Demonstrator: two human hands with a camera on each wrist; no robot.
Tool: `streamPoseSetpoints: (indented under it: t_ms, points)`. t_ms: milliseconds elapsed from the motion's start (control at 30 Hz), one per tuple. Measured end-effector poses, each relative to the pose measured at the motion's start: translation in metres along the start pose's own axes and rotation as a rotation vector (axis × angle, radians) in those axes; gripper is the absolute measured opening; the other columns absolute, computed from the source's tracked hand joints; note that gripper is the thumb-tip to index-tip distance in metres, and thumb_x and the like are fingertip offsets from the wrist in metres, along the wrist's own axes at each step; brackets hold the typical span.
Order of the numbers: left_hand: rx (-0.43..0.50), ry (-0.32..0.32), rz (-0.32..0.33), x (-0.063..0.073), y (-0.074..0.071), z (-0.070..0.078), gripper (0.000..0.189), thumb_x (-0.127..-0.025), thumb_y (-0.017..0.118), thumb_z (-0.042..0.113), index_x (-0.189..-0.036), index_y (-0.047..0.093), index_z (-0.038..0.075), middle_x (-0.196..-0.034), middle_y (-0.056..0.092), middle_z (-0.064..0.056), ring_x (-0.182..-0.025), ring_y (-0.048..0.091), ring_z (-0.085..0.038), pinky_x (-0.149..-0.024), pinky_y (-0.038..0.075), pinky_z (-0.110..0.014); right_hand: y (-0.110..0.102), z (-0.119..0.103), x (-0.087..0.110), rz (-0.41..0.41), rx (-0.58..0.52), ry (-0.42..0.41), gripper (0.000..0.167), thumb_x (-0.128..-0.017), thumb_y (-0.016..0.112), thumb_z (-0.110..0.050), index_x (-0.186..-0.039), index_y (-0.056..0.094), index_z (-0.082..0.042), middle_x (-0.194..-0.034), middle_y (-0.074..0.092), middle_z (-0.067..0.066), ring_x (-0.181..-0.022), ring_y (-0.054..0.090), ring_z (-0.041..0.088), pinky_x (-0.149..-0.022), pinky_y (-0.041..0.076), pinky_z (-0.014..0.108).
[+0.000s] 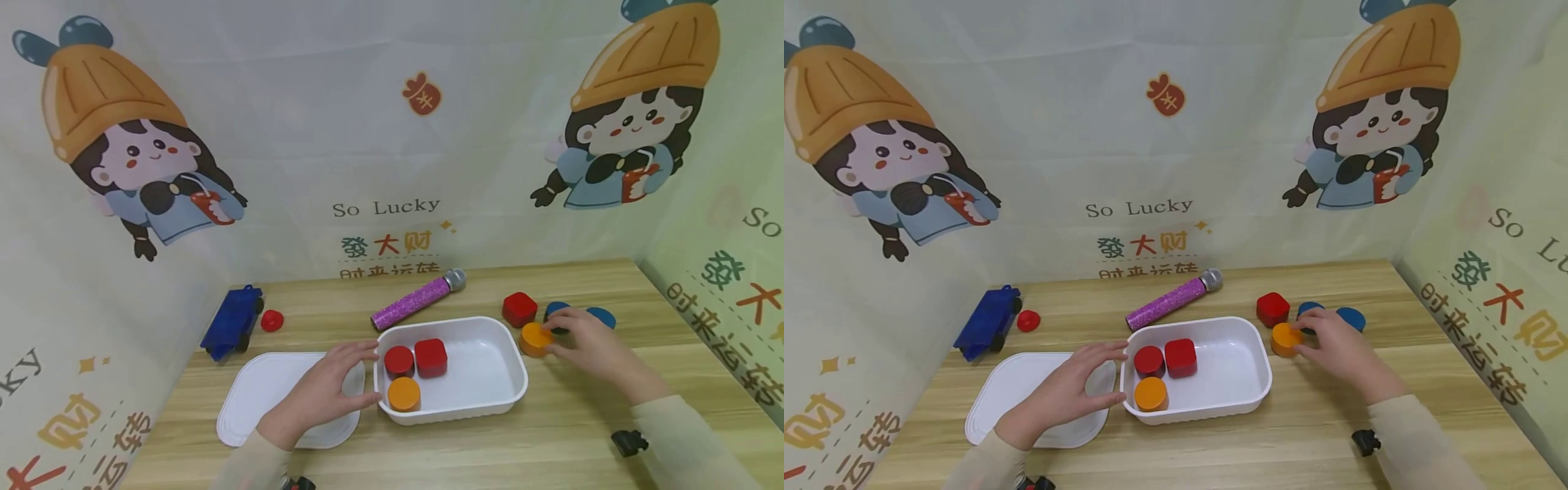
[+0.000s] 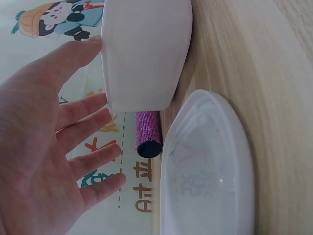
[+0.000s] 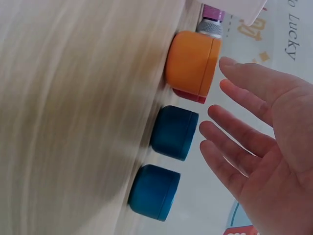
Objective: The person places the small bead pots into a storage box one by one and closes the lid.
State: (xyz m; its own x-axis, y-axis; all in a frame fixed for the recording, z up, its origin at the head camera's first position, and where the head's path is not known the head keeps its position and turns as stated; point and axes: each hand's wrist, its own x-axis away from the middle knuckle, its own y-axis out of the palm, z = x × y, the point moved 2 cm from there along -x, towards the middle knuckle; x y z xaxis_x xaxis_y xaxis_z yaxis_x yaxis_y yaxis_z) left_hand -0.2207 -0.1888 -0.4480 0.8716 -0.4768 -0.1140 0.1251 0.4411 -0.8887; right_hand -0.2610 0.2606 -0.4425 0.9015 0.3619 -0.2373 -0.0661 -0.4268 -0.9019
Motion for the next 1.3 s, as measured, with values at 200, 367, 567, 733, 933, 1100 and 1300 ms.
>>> streamPoseSetpoints:
  t_ms: [200, 367, 567, 733, 933, 1100, 1300]
  points:
    - [0.009, -0.01, 0.002, 0.001, 0.0, -0.001, 0.065, -0.087, 0.079, 0.051, -0.141, 0.062, 0.021, -0.158, 0.05, 0.002, -0.146, 0.045, -0.029, -0.118, 0.041, -0.06, 0.003, 0.004, -0.001, -0.014, -0.034, 0.003, 0.032, -0.084, 0.086, -0.017, -0.109, 0.076, -0.001, -0.122, 0.068, 0.024, -0.113, 0.064, 0.044, -0.1, 0.053, 0.062]
    - [0.01, 0.0, 0.011, 0.002, 0.0, -0.002, 0.064, -0.087, 0.08, 0.05, -0.141, 0.063, 0.02, -0.158, 0.051, 0.001, -0.145, 0.046, -0.029, -0.117, 0.042, -0.06, 0.008, 0.004, -0.005, -0.026, -0.069, -0.005, 0.034, -0.084, 0.086, -0.017, -0.112, 0.076, -0.002, -0.12, 0.07, 0.02, -0.103, 0.066, 0.035, -0.093, 0.059, 0.054]
    - [0.01, 0.002, 0.001, 0.001, 0.001, -0.002, 0.065, -0.087, 0.079, 0.051, -0.142, 0.062, 0.02, -0.158, 0.05, 0.002, -0.146, 0.045, -0.029, -0.118, 0.041, -0.059, 0.011, 0.002, -0.007, -0.037, -0.083, 0.028, 0.037, -0.085, 0.086, -0.018, -0.116, 0.074, -0.002, -0.116, 0.073, 0.016, -0.099, 0.066, 0.03, -0.089, 0.061, 0.051]
    - [-0.005, 0.011, -0.002, -0.001, 0.001, -0.002, 0.066, -0.087, 0.078, 0.052, -0.142, 0.061, 0.02, -0.159, 0.049, 0.003, -0.146, 0.045, -0.028, -0.118, 0.041, -0.058, 0.011, 0.002, -0.004, -0.03, -0.081, 0.049, 0.037, -0.085, 0.085, -0.017, -0.116, 0.073, -0.002, -0.115, 0.073, 0.015, -0.101, 0.066, 0.031, -0.091, 0.06, 0.054]
    - [0.003, -0.012, -0.013, 0.0, 0.0, -0.003, 0.066, -0.087, 0.078, 0.053, -0.143, 0.061, 0.021, -0.16, 0.049, 0.004, -0.147, 0.044, -0.028, -0.119, 0.041, -0.059, 0.006, -0.003, 0.0, -0.002, -0.069, 0.026, 0.036, -0.083, 0.086, -0.015, -0.114, 0.074, -0.003, -0.113, 0.073, 0.014, -0.096, 0.065, 0.027, -0.086, 0.062, 0.048]
    - [0.008, -0.008, -0.01, 0.001, 0.001, -0.003, 0.066, -0.087, 0.079, 0.052, -0.142, 0.062, 0.021, -0.159, 0.049, 0.004, -0.146, 0.045, -0.027, -0.118, 0.041, -0.058, -0.004, -0.014, 0.002, 0.03, -0.055, 0.0, 0.035, -0.083, 0.087, -0.015, -0.114, 0.075, -0.005, -0.114, 0.073, 0.013, -0.094, 0.065, 0.024, -0.082, 0.062, 0.042]
    - [0.01, 0.002, 0.002, 0.002, 0.001, -0.003, 0.065, -0.087, 0.079, 0.052, -0.142, 0.062, 0.021, -0.16, 0.049, 0.002, -0.147, 0.045, -0.027, -0.118, 0.042, -0.058, -0.018, -0.036, 0.001, 0.054, -0.06, -0.041, 0.038, -0.083, 0.087, -0.019, -0.118, 0.075, -0.007, -0.123, 0.071, 0.016, -0.105, 0.068, 0.035, -0.09, 0.062, 0.052]
